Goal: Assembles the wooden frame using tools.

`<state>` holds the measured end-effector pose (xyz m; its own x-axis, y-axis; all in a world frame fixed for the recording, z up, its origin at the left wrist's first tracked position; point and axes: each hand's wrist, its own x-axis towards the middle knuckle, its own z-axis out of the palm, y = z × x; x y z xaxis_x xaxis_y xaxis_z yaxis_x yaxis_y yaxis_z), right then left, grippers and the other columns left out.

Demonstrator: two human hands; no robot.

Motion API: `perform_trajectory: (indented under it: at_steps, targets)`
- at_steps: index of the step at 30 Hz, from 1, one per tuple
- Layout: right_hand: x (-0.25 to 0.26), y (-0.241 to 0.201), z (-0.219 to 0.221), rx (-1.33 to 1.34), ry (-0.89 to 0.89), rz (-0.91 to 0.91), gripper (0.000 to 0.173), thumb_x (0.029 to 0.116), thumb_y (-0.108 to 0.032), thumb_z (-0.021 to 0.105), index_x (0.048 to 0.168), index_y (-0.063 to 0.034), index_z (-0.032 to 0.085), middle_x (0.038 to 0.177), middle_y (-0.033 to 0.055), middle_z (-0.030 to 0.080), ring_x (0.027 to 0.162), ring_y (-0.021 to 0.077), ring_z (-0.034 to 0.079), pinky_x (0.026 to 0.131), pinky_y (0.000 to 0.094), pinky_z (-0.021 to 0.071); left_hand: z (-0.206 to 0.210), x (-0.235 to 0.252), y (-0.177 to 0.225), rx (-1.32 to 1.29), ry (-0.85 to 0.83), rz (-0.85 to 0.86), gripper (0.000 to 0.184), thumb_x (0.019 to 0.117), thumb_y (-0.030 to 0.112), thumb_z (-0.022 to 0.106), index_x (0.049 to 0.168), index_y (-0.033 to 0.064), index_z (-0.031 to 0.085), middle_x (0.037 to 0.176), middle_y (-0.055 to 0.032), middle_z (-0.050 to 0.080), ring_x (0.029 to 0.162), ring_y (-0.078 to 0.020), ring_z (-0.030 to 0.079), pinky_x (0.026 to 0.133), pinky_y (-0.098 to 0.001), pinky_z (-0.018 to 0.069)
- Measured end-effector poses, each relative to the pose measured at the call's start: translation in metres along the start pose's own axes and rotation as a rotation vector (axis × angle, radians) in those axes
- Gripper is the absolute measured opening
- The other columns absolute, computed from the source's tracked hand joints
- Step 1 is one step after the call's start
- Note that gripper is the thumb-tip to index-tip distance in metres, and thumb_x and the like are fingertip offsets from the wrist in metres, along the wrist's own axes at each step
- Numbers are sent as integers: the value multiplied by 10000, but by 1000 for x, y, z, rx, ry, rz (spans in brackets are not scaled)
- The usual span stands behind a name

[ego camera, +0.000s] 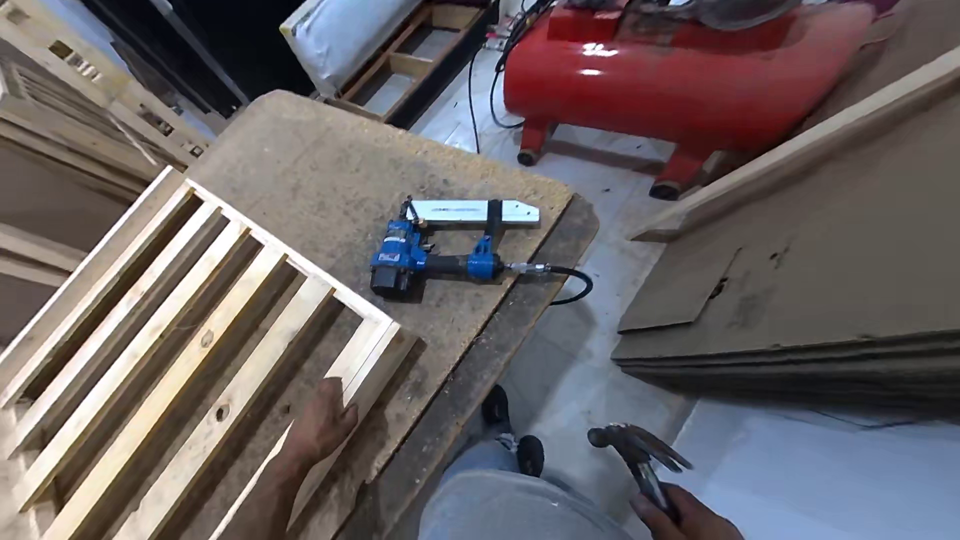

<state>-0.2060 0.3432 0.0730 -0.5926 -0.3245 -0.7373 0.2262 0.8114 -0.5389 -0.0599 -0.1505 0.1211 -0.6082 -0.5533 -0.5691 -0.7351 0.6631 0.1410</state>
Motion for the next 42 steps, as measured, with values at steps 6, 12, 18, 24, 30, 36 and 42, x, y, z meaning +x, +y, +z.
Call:
perform_trajectory:
  at_steps: [6,12,18,24,30,36,42]
  targets:
    - [28,-38,47,-41,-150,-186,529,1002,-496,551,1302,-63,598,850,147,677,677,311,677,638,558,576,20,6,-16,78,85,2,450,926,303,684,1246,-2,600,1097,-194,666,972,-340,678,867,-547,561]
    - [34,-98,134,246,-301,-378,520,1023,-514,485,1272,-72,597,874,51,669,702,185,670,638,416,593,34,8,-22,105,260,85,364,906,305,717,1064,-8,621,954,-192,648,836,-359,665,740,-582,552]
    - [32,-148,246,630,-315,-303,420,1056,-438,468,1108,-48,614,744,30,590,590,166,595,553,375,545,39,11,-47,-246,387,254,517,1067,448,361,1086,44,683,742,-52,603,633,-175,581,610,-444,519]
    - [25,-191,337,1331,206,-584,471,1085,-456,439,952,-18,550,644,-19,564,486,103,570,429,290,538,45,20,-52,-308,446,270,310,1067,336,446,925,159,656,604,56,487,509,-82,473,490,-307,412]
    - [38,-217,411,1301,120,-381,407,1076,-352,436,937,0,585,624,7,562,493,130,578,468,318,552,42,26,-54,-364,385,240,287,1093,311,447,911,146,596,635,7,472,541,-133,467,516,-339,406]
    - [28,-225,398,1509,401,-514,498,1099,-466,364,896,-38,518,570,-20,532,450,118,563,431,316,546,42,27,-50,-422,370,220,271,1103,296,444,943,142,600,652,-4,503,565,-132,506,528,-328,428]
    - [26,-216,380,1373,180,-419,420,1103,-333,341,955,-3,554,622,3,562,466,140,573,440,324,557,37,26,-45,-395,360,200,255,1106,293,445,1013,125,614,682,-21,497,589,-148,496,554,-354,426]
